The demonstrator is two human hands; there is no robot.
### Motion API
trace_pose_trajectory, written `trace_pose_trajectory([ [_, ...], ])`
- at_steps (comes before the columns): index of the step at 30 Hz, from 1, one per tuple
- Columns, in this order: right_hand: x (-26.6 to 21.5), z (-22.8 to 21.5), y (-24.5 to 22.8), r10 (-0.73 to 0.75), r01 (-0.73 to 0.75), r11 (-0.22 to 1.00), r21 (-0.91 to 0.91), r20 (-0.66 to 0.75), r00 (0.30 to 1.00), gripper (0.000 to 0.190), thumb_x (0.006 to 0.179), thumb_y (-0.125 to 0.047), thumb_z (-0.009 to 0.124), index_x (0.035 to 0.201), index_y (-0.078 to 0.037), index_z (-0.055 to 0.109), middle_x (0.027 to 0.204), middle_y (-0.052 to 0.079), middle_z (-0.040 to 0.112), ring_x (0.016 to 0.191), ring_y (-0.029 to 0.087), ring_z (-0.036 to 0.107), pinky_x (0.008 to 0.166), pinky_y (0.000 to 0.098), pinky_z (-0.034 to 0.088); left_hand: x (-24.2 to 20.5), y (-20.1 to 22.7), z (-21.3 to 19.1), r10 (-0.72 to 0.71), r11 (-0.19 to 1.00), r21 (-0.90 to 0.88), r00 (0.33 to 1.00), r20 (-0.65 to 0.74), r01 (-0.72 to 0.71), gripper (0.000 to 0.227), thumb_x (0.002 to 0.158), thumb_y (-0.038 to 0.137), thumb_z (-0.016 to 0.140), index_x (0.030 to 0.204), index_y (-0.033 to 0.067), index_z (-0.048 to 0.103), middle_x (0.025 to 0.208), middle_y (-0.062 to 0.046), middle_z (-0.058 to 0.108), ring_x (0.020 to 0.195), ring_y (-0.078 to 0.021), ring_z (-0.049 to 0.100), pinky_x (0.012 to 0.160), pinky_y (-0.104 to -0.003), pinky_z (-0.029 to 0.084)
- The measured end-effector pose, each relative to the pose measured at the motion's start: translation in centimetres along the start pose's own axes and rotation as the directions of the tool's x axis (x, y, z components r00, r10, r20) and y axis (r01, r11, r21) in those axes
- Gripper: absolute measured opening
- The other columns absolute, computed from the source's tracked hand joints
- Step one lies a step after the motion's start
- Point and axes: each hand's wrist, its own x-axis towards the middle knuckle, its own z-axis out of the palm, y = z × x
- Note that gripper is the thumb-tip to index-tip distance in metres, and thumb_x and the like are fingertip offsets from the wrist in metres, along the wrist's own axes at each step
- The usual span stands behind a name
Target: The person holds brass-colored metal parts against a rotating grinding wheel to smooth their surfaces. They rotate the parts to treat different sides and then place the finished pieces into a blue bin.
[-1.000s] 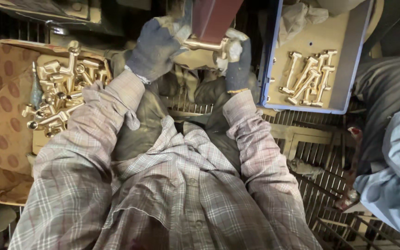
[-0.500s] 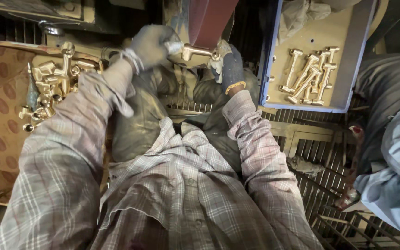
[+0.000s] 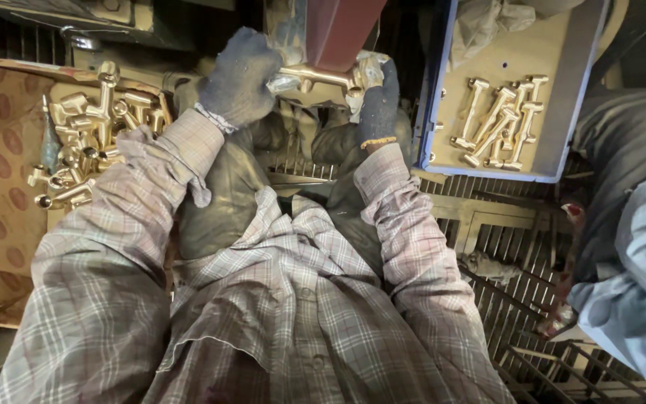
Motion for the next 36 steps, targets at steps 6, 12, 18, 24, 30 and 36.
trace_pose_trajectory([
  [6, -0.6, -0.7, 0.2, 0.356, -0.358, 0.932, -0.05, -0.043, 0.934, 0.038, 0.111, -0.038, 0.056, 0.099, -0.002, 0.053, 0.066, 0.005, 0.054, 0.048, 0.014, 0.051, 0.039, 0.0283, 0.038, 0.1, -1.9, 1.7, -0.193, 0.905, -0.365, 0.975, 0.11, 0.22, 0.03, 0.079, 0.002, 0.073, 0.108, 0.0088, 0.077, 0.107, -0.016, 0.076, 0.098, -0.0332, 0.074, 0.087, -0.041, 0.058],
  [12, -1.0, 1.2, -2.4, 0.44, -0.438, 0.897, -0.057, 0.035, 0.897, 0.03, 0.103, -0.032, 0.062, 0.088, -0.007, 0.057, 0.059, 0.003, 0.052, 0.043, 0.015, 0.048, 0.033, 0.0305, 0.032, 2.2, -5.7, 4.0, -0.446, 0.757, -0.242, 0.75, 0.489, 0.607, 0.03, 0.086, 0.02, 0.08, 0.108, 0.0014, 0.073, 0.099, -0.017, 0.075, 0.092, -0.0333, 0.072, 0.081, -0.041, 0.058],
  [18, -3.5, 1.9, -5.8, 0.228, -0.217, 0.943, -0.252, 0.018, 0.973, 0.026, 0.093, -0.013, 0.057, 0.116, -0.003, 0.064, 0.074, 0.006, 0.067, 0.05, 0.011, 0.057, 0.039, 0.0259, 0.04, 0.2, -4.1, 2.9, -0.23, 0.445, -0.65, 0.78, 0.582, 0.616, 0.033, 0.085, 0.011, 0.059, 0.115, 0.0025, 0.07, 0.092, -0.016, 0.076, 0.075, -0.0241, 0.069, 0.06, -0.034, 0.055],
  [24, -10.5, 3.5, -14.3, -0.156, 0.165, 0.98, -0.108, 0.087, 0.984, 0.03, 0.099, -0.007, 0.066, 0.128, -0.002, 0.064, 0.09, 0.006, 0.066, 0.068, 0.013, 0.06, 0.057, 0.0258, 0.046, -4.3, 7.2, 5.1, -0.465, -0.181, -0.781, 0.647, 0.604, 0.598, 0.036, 0.099, 0.01, 0.043, 0.131, 0.0024, 0.057, 0.106, -0.016, 0.071, 0.083, -0.0216, 0.071, 0.069, -0.033, 0.063],
  [30, -19.9, 4.4, -21.5, -0.344, 0.61, 0.015, -0.792, 0.569, 0.747, 0.035, 0.094, -0.024, 0.077, 0.124, -0.009, 0.068, 0.101, 0.014, 0.067, 0.082, 0.029, 0.069, 0.068, 0.0384, 0.057, -6.7, 14.5, 3.3, -0.314, -0.614, -0.574, 0.5, 0.807, 0.542, 0.038, 0.104, 0.028, 0.054, 0.129, 0.001, 0.061, 0.112, -0.014, 0.071, 0.09, -0.0247, 0.07, 0.077, -0.041, 0.06],
  [36, -23.1, 0.3, -15.2, -0.049, 0.604, 0.378, -0.702, 0.636, 0.77, 0.03, 0.092, -0.028, 0.073, 0.116, -0.01, 0.068, 0.097, 0.012, 0.068, 0.083, 0.029, 0.069, 0.071, 0.0373, 0.056, -8.8, 16.1, 4.9, -0.148, -0.494, -0.352, 0.323, 0.935, 0.795, 0.032, 0.094, 0.028, 0.063, 0.112, 0.0029, 0.066, 0.093, -0.009, 0.073, 0.073, -0.0205, 0.071, 0.058, -0.029, 0.058],
])
